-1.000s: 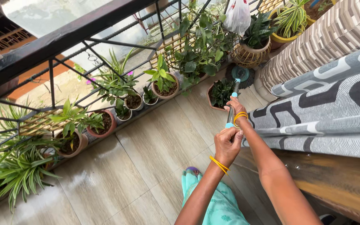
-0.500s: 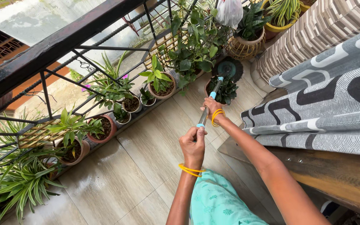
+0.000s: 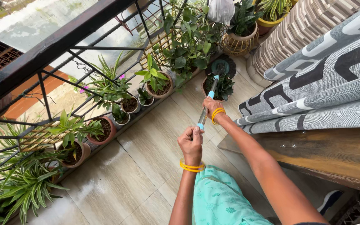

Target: The person mops the floor in a room and hallway using a spin mop, moving the mop head across the tiles in various directions.

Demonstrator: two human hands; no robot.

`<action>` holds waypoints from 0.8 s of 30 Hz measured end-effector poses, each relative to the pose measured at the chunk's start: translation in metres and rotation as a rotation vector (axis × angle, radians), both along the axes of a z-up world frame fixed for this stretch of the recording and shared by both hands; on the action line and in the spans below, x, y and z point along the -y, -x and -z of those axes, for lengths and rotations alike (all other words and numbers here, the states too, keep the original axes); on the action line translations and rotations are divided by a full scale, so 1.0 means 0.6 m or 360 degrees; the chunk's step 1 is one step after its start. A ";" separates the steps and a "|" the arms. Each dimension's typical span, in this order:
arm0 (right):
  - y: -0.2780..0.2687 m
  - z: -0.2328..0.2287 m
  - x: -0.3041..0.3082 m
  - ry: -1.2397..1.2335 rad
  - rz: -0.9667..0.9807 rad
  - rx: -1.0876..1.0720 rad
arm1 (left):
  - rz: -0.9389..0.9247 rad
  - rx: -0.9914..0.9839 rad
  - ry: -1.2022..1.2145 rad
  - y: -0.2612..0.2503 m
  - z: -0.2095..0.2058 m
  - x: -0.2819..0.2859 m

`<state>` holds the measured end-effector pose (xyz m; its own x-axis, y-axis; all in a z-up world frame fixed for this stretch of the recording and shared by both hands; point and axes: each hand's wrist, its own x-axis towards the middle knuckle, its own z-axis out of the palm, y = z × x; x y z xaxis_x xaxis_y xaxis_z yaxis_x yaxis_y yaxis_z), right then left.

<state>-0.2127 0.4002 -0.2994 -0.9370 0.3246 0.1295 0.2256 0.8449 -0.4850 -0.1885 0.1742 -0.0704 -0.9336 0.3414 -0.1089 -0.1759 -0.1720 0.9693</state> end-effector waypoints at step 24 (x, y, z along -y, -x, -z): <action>-0.016 -0.016 0.053 0.0082 0.0573 -0.0095 | 0.0417 0.0175 0.0107 0.159 -0.036 0.019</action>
<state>-0.2032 0.3685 -0.2895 -0.7528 0.6397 0.1555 0.4739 0.6905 -0.5464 -0.2840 0.1627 -0.0487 -0.7959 0.5579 -0.2351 -0.3106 -0.0429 0.9496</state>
